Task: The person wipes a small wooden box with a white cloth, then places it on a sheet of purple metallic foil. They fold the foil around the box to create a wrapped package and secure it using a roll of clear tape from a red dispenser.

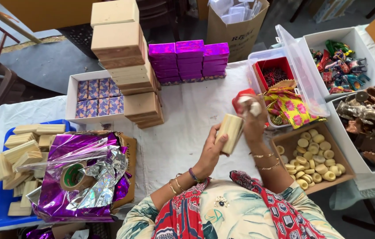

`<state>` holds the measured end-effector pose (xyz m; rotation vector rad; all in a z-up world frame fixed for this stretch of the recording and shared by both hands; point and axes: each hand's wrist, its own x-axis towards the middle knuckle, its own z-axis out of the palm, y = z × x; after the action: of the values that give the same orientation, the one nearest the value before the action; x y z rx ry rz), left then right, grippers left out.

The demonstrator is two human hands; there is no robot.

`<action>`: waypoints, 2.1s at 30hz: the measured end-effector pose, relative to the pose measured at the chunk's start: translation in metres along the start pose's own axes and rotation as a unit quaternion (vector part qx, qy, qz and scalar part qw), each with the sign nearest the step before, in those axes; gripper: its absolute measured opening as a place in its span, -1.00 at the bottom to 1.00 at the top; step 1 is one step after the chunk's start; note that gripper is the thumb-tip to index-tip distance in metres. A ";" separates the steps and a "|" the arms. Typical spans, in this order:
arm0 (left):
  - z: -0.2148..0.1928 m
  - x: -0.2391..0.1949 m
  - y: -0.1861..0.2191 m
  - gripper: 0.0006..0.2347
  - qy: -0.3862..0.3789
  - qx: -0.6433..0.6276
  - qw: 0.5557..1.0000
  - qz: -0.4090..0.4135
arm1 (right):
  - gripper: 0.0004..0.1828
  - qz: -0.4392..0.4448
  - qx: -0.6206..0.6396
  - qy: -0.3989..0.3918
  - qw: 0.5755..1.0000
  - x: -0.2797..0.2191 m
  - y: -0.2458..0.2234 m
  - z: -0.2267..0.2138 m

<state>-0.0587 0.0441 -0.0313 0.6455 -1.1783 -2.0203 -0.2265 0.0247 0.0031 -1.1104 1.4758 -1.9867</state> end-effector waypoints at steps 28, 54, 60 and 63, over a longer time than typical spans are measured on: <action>-0.065 0.013 0.033 -0.66 0.101 -0.133 0.983 -0.070 | -0.49 -0.075 -0.712 -0.130 0.686 -0.047 0.150 -0.229; -0.068 0.030 0.064 -0.50 -0.078 0.521 0.830 0.183 | -0.36 0.122 -0.117 -0.438 0.883 0.003 0.028 -0.022; -0.095 0.025 0.042 -0.54 -0.066 0.677 0.666 0.308 | -0.41 0.234 -0.010 -0.340 0.911 0.015 0.076 -0.031; -0.089 0.014 0.068 -0.28 -0.114 0.582 0.794 0.133 | -0.40 0.193 -0.048 -0.340 0.919 0.010 0.083 -0.030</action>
<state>0.0174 -0.0375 -0.0135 0.7106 -2.5041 -0.9473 -0.2661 0.0062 -0.0741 -1.2572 1.2797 -1.1036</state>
